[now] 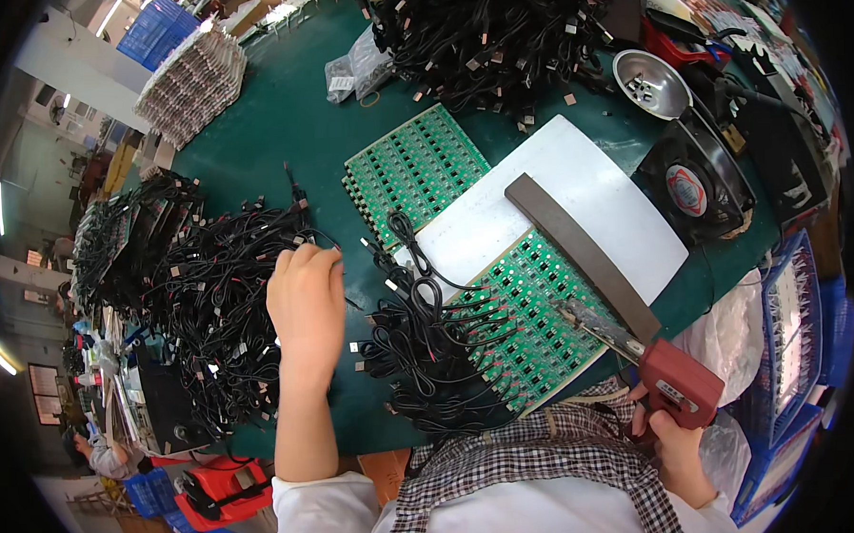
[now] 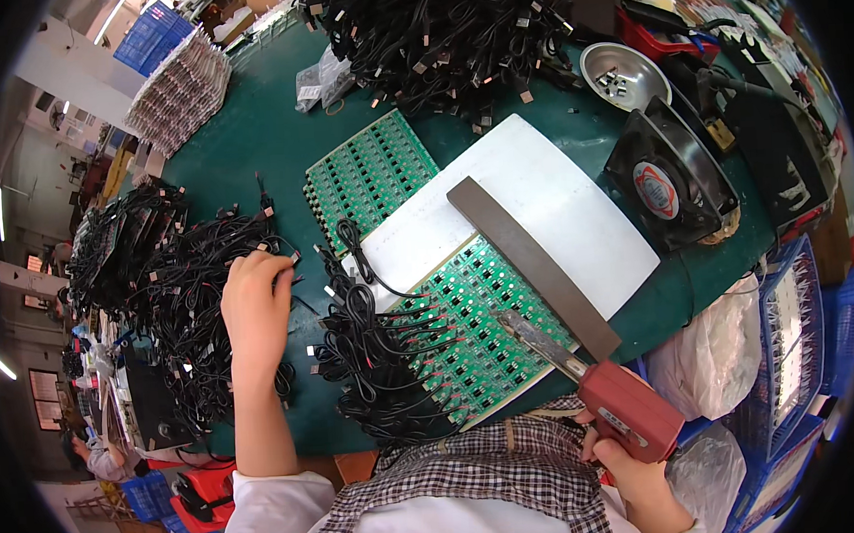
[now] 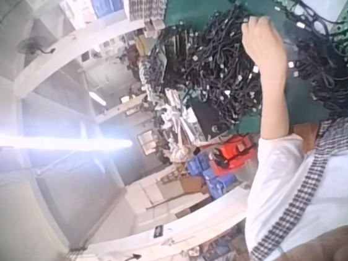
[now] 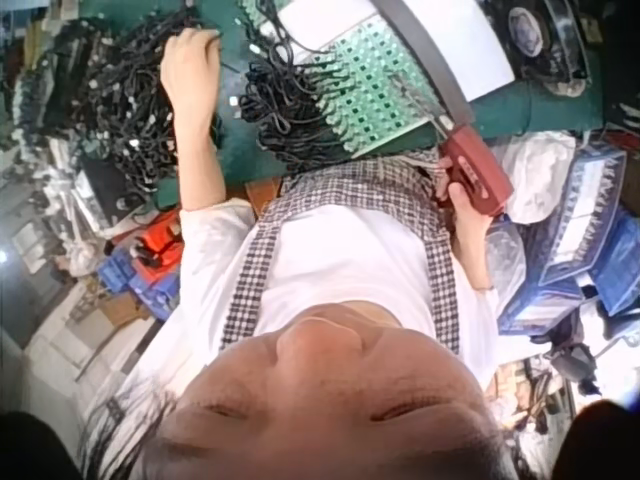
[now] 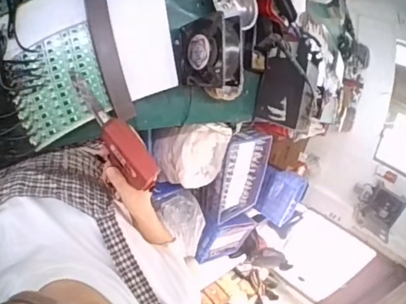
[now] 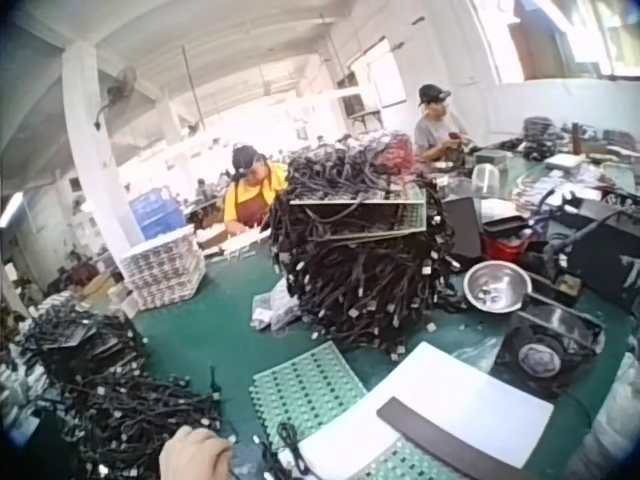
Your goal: The person solders cables onto a circuit board by positioning the wire ends onto the board by hand and soldering them in place using a soldering iron.
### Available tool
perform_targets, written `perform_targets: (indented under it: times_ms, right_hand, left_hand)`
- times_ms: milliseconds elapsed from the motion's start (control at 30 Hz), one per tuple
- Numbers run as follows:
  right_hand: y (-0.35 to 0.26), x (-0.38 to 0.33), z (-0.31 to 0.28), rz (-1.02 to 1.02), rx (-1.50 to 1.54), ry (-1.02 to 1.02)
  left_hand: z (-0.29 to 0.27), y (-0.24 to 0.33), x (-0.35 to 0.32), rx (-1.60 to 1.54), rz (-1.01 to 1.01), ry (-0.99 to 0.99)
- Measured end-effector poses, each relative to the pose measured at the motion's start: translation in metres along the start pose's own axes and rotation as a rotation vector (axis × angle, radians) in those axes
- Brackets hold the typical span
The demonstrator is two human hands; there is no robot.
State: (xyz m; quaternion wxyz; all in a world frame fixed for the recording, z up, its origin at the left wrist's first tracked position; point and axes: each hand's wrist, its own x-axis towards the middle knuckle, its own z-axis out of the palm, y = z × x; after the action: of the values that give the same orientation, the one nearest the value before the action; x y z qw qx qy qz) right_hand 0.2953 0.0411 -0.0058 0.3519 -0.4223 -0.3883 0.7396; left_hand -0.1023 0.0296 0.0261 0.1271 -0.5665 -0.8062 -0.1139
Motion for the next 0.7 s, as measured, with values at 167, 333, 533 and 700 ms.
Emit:
perform_targets:
  times_ms: [167,333,533,700]
  right_hand:
    - [0.0,0.001,0.002,-0.009,-0.008,-0.01]
    - [-0.007,0.003,0.004,0.009,-0.013,-0.001]
    - [-0.009,0.007,0.011,0.043,0.019,-0.033]
    - [-0.005,0.005,0.003,0.015,0.007,-0.083]
  left_hand:
    - [0.031,-0.037,-0.014,0.224,-0.017,-0.11]
    - [0.029,-0.071,-0.007,-0.549,-0.276,0.085]
    - [0.005,-0.121,-0.001,-1.25,-0.294,0.755]
    - [-0.041,-0.047,0.009,-1.093,-0.105,0.854]
